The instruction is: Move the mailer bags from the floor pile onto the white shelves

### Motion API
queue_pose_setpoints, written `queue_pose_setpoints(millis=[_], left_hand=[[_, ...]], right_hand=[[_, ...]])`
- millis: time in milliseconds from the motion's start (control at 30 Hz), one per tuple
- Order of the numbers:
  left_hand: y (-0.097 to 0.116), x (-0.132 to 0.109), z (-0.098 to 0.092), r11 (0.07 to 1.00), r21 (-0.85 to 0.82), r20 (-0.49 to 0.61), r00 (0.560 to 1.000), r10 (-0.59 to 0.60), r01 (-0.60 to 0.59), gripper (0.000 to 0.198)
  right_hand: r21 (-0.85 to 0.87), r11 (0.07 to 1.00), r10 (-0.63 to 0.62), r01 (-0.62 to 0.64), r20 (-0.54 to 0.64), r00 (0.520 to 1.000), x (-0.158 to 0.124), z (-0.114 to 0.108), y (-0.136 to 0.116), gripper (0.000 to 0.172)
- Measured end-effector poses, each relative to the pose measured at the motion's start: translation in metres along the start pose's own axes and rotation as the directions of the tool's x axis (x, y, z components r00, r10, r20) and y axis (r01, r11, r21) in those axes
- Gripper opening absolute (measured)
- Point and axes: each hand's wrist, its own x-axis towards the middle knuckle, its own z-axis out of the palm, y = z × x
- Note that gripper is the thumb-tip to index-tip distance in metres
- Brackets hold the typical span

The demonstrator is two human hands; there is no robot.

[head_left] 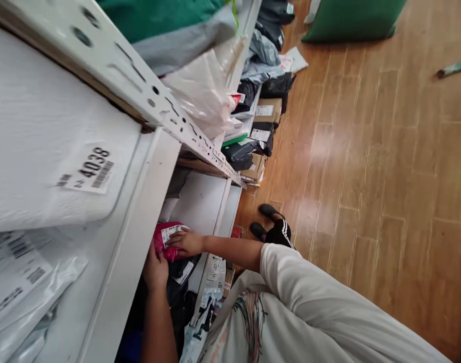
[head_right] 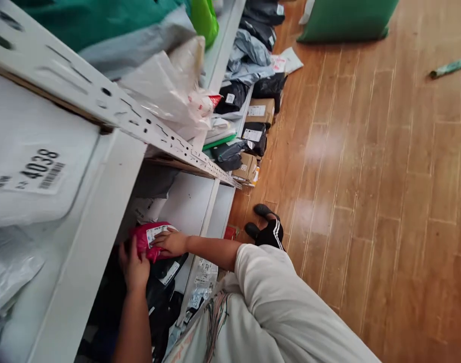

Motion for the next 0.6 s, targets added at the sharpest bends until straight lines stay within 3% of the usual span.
queue_pose_setpoints(millis=[67, 133, 200, 267, 300, 367, 433, 500, 567, 600], left_hand=[[0.000, 0.002, 0.008, 0.996, -0.052, 0.107, 0.991, 0.083, -0.078, 0.047], [0.002, -0.003, 0.018, 0.993, -0.001, 0.191, 0.975, 0.116, -0.118, 0.048], [0.009, -0.017, 0.029, 0.979, 0.162, 0.192, 0.977, 0.091, -0.123, 0.051], [0.021, -0.033, 0.040, 0.940, 0.318, 0.176, 0.982, 0.073, -0.127, 0.053], [0.027, -0.040, 0.044, 0.918, 0.371, 0.176, 0.981, 0.077, -0.139, 0.055], [0.039, -0.047, 0.050, 0.884, 0.435, 0.193, 0.977, 0.095, -0.172, 0.062], [0.047, -0.046, 0.051, 0.868, 0.460, 0.207, 0.973, 0.098, -0.186, 0.065], [0.048, -0.041, 0.047, 0.880, 0.440, 0.225, 0.971, 0.086, -0.180, 0.059], [0.044, -0.035, 0.041, 0.909, 0.381, 0.255, 0.964, 0.073, -0.170, 0.052], [0.040, -0.032, 0.037, 0.925, 0.340, 0.276, 0.958, 0.072, -0.168, 0.051]], right_hand=[[-0.066, 0.997, -0.027, 0.028, 0.013, 1.000, -0.008, -0.003, 0.008, 0.057], [-0.092, 0.991, -0.099, 0.102, 0.043, 0.994, -0.011, -0.014, 0.020, 0.060], [-0.063, 0.973, -0.213, 0.222, 0.130, 0.968, -0.006, -0.033, 0.037, 0.048], [-0.057, 0.971, -0.220, 0.232, 0.167, 0.961, 0.007, -0.056, 0.058, 0.040], [-0.085, 0.984, -0.147, 0.159, 0.133, 0.980, 0.014, -0.067, 0.069, 0.043], [-0.151, 0.980, 0.121, -0.129, -0.064, 0.991, 0.031, -0.087, 0.090, 0.058], [-0.117, 0.915, 0.345, -0.386, -0.272, 0.899, 0.047, -0.104, 0.108, 0.054], [0.036, 0.883, 0.443, -0.467, -0.386, 0.809, 0.062, -0.120, 0.122, 0.030], [0.196, 0.883, 0.468, -0.426, -0.420, 0.778, 0.074, -0.135, 0.132, 0.016], [0.283, 0.867, 0.498, -0.410, -0.452, 0.740, 0.078, -0.142, 0.135, 0.014]])
